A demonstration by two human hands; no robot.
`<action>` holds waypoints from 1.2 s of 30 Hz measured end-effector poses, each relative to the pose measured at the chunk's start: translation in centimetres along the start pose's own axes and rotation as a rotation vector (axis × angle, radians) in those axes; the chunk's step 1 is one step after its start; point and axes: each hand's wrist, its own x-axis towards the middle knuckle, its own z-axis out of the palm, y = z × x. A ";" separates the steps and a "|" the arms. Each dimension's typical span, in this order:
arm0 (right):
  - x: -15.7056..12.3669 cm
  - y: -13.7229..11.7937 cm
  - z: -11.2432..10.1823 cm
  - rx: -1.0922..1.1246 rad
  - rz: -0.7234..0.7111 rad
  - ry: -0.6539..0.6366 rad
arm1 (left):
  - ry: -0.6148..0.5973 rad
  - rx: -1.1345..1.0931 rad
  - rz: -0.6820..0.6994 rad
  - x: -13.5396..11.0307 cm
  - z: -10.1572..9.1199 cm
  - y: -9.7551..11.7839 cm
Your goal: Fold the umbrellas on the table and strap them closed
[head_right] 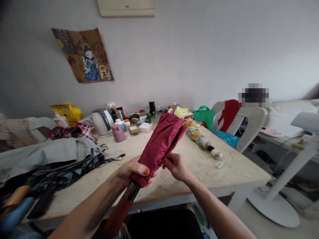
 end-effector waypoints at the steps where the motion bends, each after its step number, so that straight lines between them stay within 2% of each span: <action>1: 0.1 0.0 -0.2 0.018 0.006 0.025 | 0.020 0.010 -0.008 0.0 -0.2 0.0; 4: 0.3 0.1 -0.4 0.080 0.054 0.060 | 0.083 0.033 -0.027 0.1 -0.8 -0.2; 8: 0.2 0.9 0.4 0.127 0.178 0.016 | 0.119 -0.010 0.025 -0.1 -1.6 -0.2; 13: -0.4 1.9 0.8 0.284 0.267 0.003 | 0.006 -0.131 0.076 -0.5 -2.3 0.4; 15: -0.8 1.4 0.7 0.378 0.295 0.009 | -0.025 -0.177 0.068 -0.4 -2.5 0.3; 18: -1.4 0.0 0.5 0.435 0.274 0.030 | 0.046 -0.177 0.052 0.1 -2.6 -0.2; 21: -1.4 -1.5 0.4 0.362 0.221 -0.007 | 0.148 -0.083 0.097 1.0 -2.6 -0.7; 25: -0.9 -2.4 0.4 0.192 0.228 -0.095 | 0.164 0.031 0.174 2.1 -2.6 -0.8; 27: -0.7 -2.4 0.4 0.090 0.229 -0.088 | 0.156 0.063 0.186 2.5 -2.8 -0.7; 32: -0.1 -2.3 0.7 -0.078 0.191 0.030 | 0.160 0.088 0.196 3.1 -3.5 -0.9; 36: 0.2 -1.9 0.7 -0.121 0.155 -0.001 | 0.177 0.078 0.201 3.4 -3.9 -1.2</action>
